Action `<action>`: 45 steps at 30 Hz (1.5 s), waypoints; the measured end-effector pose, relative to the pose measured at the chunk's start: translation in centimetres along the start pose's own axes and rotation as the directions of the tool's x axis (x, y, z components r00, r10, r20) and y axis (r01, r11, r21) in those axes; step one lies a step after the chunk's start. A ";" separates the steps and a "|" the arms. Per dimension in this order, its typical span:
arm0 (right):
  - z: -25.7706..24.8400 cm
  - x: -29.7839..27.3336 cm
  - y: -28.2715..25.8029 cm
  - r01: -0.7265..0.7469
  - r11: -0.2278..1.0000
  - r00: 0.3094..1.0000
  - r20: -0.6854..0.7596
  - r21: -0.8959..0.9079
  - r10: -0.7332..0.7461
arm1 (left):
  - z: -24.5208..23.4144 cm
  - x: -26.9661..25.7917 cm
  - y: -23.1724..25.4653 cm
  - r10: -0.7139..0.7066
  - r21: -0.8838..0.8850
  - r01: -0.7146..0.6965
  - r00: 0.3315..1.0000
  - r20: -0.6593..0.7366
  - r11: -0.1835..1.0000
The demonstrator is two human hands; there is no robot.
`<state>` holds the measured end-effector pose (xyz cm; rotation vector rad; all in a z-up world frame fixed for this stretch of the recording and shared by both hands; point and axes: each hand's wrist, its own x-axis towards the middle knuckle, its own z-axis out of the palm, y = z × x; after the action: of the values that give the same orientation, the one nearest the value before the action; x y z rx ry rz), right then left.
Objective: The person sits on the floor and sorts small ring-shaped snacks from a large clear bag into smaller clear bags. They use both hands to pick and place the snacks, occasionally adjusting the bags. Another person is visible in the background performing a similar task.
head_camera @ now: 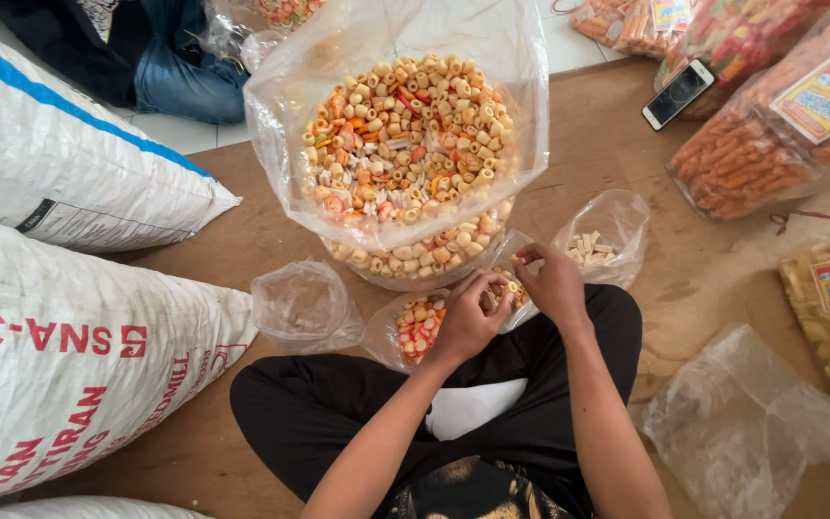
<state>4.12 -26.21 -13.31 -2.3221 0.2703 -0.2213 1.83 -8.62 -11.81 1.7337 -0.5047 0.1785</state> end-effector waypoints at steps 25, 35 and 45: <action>-1.4 -0.2 1.4 -0.116 0.989 0.989 0.080 -0.094 0.124 | 1.4 -0.1 -2.0 -0.218 0.449 0.104 0.953 0.210 0.887; -10.4 -3.0 -14.9 0.258 0.929 0.964 -0.128 0.266 -0.231 | -6.9 5.6 13.3 0.209 0.028 -0.209 0.977 -0.026 0.978; -7.3 7.0 -25.1 0.609 0.791 0.791 0.029 0.057 -0.611 | -17.6 19.5 7.2 0.054 0.647 0.009 0.996 -0.078 0.763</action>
<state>12.31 -16.04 10.38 -2.2954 -0.5276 -0.4851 18.89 2.70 6.26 2.3875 -0.4177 0.4970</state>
